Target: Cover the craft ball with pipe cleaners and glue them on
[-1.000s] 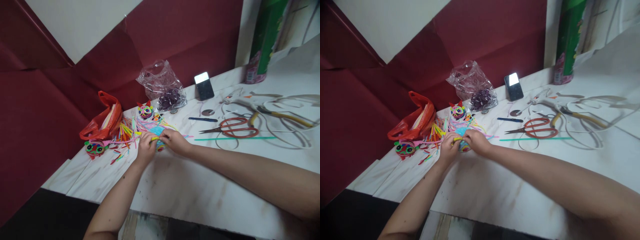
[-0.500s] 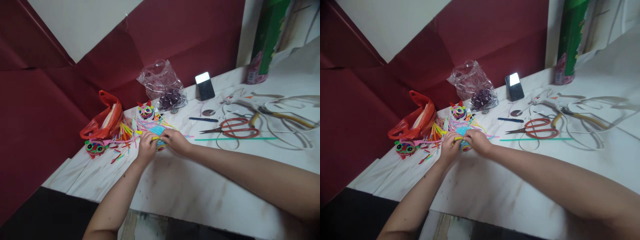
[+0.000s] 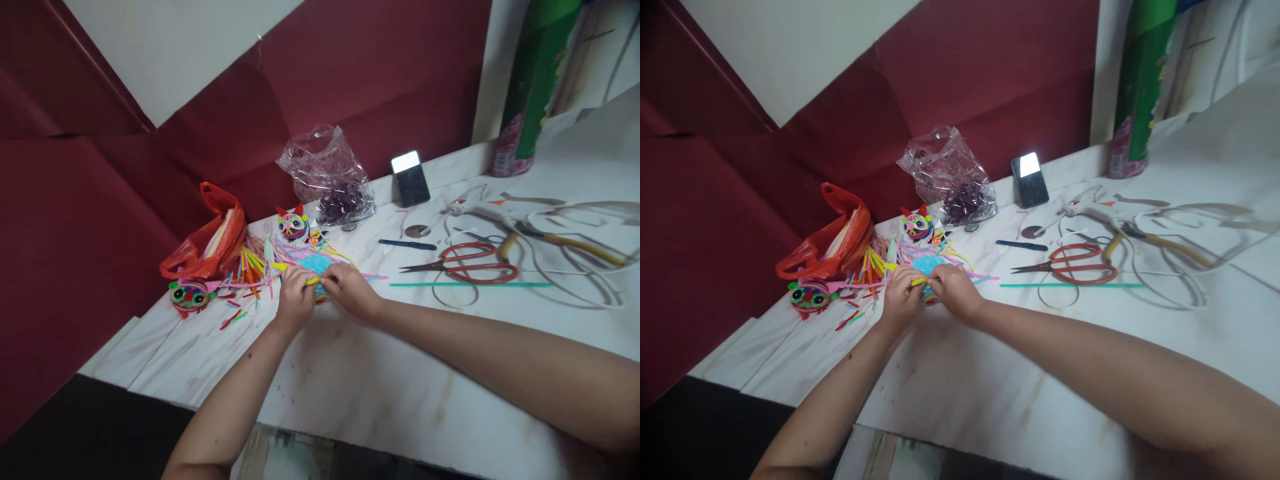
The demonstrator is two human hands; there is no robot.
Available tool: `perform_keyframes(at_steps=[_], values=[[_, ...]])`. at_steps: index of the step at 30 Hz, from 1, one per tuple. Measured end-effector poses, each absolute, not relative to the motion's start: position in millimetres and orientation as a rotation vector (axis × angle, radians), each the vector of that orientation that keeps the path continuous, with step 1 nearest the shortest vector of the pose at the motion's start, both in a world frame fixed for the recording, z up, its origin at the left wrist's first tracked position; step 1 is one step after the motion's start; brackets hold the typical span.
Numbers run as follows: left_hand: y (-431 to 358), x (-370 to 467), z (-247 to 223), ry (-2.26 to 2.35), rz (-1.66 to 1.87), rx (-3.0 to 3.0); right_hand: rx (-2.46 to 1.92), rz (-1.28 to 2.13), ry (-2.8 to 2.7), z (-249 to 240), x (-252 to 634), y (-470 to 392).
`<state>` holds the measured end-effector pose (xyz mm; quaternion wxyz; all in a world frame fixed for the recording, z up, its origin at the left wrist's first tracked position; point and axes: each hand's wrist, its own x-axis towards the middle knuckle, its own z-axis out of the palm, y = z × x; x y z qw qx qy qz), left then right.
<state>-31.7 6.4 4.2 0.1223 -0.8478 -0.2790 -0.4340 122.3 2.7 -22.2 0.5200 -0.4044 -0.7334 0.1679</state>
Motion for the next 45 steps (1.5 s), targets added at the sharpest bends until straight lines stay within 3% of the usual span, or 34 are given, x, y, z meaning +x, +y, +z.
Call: perform_keyframes(at_steps=[20,31,36,38,40,43,45], values=[[-1,-29,-1,-1.089,-1.32,-2.347,-0.978,0.496,-1.756,-25,121,0],[1,-31,-2,-1.02,-1.229,-2.386,-0.975,0.565,-1.709,-24,122,1],[-8,-45,13,-0.766,-1.063,-2.314,-1.006,0.574,-1.652,-32,127,7],[-8,-60,22,-0.709,-1.239,-2.222,-1.024,0.56,-1.634,-35,130,12],[-1,-80,29,-0.841,-1.733,-1.99,-1.039,0.531,-1.623,-38,133,16],[20,-107,31,-1.697,-2.434,-1.799,-1.046,0.476,-1.621,-41,137,20],[35,-118,24,-2.014,-2.439,-1.967,-1.032,0.457,-1.647,-44,137,20]])
